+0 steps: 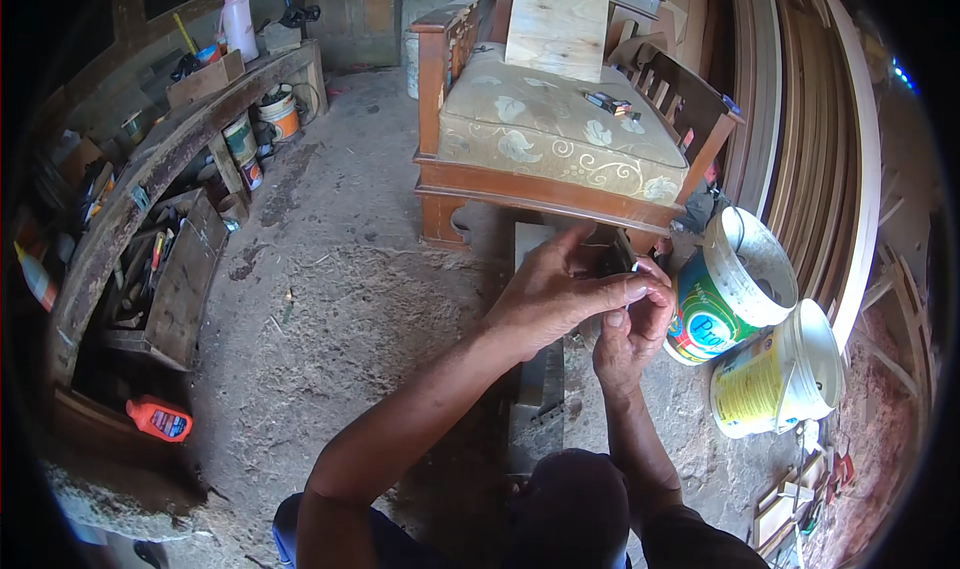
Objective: The person sits on the floor and sharpens a small metal tool using a rectangular sharpening stone. They repeatedly rub the tool's edge against the stone, frequently pausing to inspect the blade and adjust their grip.
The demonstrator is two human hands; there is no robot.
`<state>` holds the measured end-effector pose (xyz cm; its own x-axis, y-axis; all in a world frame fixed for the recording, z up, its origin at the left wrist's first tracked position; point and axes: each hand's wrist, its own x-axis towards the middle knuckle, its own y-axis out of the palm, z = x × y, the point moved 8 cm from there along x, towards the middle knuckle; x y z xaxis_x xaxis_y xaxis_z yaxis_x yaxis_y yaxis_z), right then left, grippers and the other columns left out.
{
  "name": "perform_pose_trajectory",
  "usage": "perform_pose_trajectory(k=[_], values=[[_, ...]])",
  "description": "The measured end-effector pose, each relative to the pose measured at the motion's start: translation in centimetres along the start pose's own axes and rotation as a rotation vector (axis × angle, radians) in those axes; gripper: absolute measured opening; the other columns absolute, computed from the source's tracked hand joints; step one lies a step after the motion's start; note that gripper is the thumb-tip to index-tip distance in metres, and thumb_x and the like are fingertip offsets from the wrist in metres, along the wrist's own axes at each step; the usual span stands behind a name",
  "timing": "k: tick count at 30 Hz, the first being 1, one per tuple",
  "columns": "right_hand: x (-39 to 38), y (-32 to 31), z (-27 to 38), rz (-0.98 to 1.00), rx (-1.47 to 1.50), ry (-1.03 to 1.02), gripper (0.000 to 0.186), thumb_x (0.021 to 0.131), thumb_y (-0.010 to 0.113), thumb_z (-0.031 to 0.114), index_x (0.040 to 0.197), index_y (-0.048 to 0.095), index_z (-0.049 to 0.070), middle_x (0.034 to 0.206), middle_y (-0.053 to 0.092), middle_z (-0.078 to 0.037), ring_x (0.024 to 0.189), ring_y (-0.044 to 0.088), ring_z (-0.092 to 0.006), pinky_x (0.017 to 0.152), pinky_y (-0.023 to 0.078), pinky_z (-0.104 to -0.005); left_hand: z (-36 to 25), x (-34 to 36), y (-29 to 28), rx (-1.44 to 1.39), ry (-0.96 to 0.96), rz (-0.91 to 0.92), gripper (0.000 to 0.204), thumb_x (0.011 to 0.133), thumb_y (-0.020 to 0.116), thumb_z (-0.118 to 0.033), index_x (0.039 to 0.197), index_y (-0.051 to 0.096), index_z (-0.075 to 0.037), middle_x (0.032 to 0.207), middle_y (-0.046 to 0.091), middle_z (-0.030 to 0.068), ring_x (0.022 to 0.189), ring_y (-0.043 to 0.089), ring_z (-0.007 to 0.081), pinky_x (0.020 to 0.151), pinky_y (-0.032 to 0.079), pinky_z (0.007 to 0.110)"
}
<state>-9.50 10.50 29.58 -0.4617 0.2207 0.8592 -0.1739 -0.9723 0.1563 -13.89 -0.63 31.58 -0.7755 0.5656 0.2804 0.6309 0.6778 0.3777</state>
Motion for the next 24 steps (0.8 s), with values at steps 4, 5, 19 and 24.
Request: perform_pose_trajectory(k=[4, 5, 19, 24], values=[[-0.2, -0.5, 0.2, -0.015, -0.072, -0.084, 0.046, 0.092, 0.072, 0.03, 0.122, 0.048, 0.003, 0.131, 0.048, -0.018, 0.121, 0.048, -0.025, 0.105, 0.039, -0.0407, 0.1, 0.0, 0.3, 0.039, 0.06, 0.011, 0.087, 0.087, 0.078, -0.02, 0.15, 0.024, 0.007, 0.131, 0.057, 0.0184, 0.116, 0.059, 0.022, 0.098, 0.049, 0.034], [-0.1, -0.5, 0.3, -0.007, -0.101, -0.108, 0.044, 0.093, 0.069, 0.03, 0.121, 0.048, 0.003, 0.13, 0.049, -0.018, 0.12, 0.049, -0.0252, 0.104, 0.039, -0.0411, 0.0, 0.0, 0.4, 0.055, 0.069, 0.024, 0.086, 0.089, 0.076, -0.023, 0.15, 0.024, 0.008, 0.132, 0.056, 0.0186, 0.116, 0.059, 0.0221, 0.098, 0.049, 0.035], [-15.5, -8.9, -13.4, 0.165, -0.322, 0.765, 0.018, 0.096, 0.067, 0.025, 0.101, 0.061, 0.008, 0.092, 0.063, -0.005, 0.084, 0.062, -0.0194, 0.075, 0.052, -0.0374, 25.0, -11.1, -7.2, 1.254, -0.348, -0.59, 0.068, 0.072, 0.085, -0.032, 0.122, 0.049, -0.002, 0.114, 0.055, 0.0228, 0.104, 0.057, 0.0411, 0.089, 0.049, 0.048], [-18.6, -5.6, -14.3, 0.618, -0.75, 0.521, 0.024, 0.085, 0.074, 0.024, 0.098, 0.063, 0.006, 0.096, 0.063, -0.015, 0.092, 0.061, -0.0377, 0.081, 0.05, -0.0451, 27.8, -11.9, -6.8, 1.218, -0.312, -0.655, 0.067, 0.07, 0.084, -0.021, 0.12, 0.045, 0.0, 0.113, 0.053, 0.0239, 0.104, 0.055, 0.0425, 0.087, 0.047, 0.049]])
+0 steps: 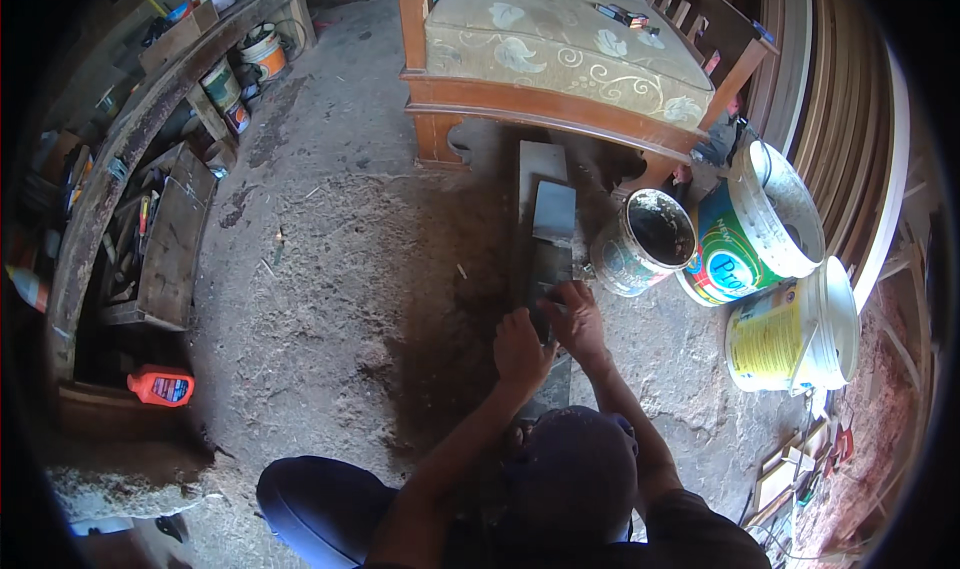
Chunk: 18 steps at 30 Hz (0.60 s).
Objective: The person sits on the floor and sharpens a small metal tool using a rectangular sharpening stone. They repeatedly rub the tool's edge against the stone, frequently pausing to inspect the blade and adjust their grip.
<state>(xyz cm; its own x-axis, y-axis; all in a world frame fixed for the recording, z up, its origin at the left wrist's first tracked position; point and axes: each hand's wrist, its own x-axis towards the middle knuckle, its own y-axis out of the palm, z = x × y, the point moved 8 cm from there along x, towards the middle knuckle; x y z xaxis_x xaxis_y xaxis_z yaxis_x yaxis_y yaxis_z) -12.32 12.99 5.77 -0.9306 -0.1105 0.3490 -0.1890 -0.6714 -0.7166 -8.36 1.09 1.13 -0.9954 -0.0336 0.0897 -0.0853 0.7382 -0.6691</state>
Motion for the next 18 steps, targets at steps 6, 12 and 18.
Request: perform_pose_trajectory(k=[6, 12, 18], values=[[-0.4, 3.6, -1.6, 0.127, -0.153, 0.076, 0.032, 0.086, 0.072, 0.034, 0.098, 0.059, 0.007, 0.101, 0.059, -0.014, 0.099, 0.058, -0.0381, 0.084, 0.048, -0.0497, 0.3, -0.4, 0.2, -0.062, 0.039, -0.039, 0.059, 0.068, 0.081, -0.01, 0.114, 0.045, -0.001, 0.108, 0.053, 0.0233, 0.101, 0.055, 0.0429, 0.087, 0.046, 0.049], [0.0, 4.6, -0.6, 0.077, -0.4, 0.061, 0.043, 0.083, 0.07, 0.046, 0.101, 0.057, 0.009, 0.103, 0.059, -0.015, 0.099, 0.058, -0.0361, 0.081, 0.045, -0.0528, 3.3, -0.7, -2.1, -0.129, 0.052, -0.193, 0.044, 0.075, 0.07, -0.006, 0.113, 0.048, 0.0, 0.105, 0.054, 0.0221, 0.1, 0.055, 0.0406, 0.086, 0.045, 0.049], [1.0, 6.5, -2.3, 0.014, -0.531, 0.047, 0.037, 0.083, 0.064, 0.038, 0.102, 0.056, 0.007, 0.104, 0.059, -0.015, 0.099, 0.058, -0.0364, 0.081, 0.044, -0.0531, 3.5, 8.7, -15.9, -0.113, 0.158, -0.47, 0.035, 0.08, 0.061, -0.006, 0.112, 0.048, 0.001, 0.104, 0.053, 0.0231, 0.099, 0.055, 0.0431, 0.084, 0.045, 0.05]])
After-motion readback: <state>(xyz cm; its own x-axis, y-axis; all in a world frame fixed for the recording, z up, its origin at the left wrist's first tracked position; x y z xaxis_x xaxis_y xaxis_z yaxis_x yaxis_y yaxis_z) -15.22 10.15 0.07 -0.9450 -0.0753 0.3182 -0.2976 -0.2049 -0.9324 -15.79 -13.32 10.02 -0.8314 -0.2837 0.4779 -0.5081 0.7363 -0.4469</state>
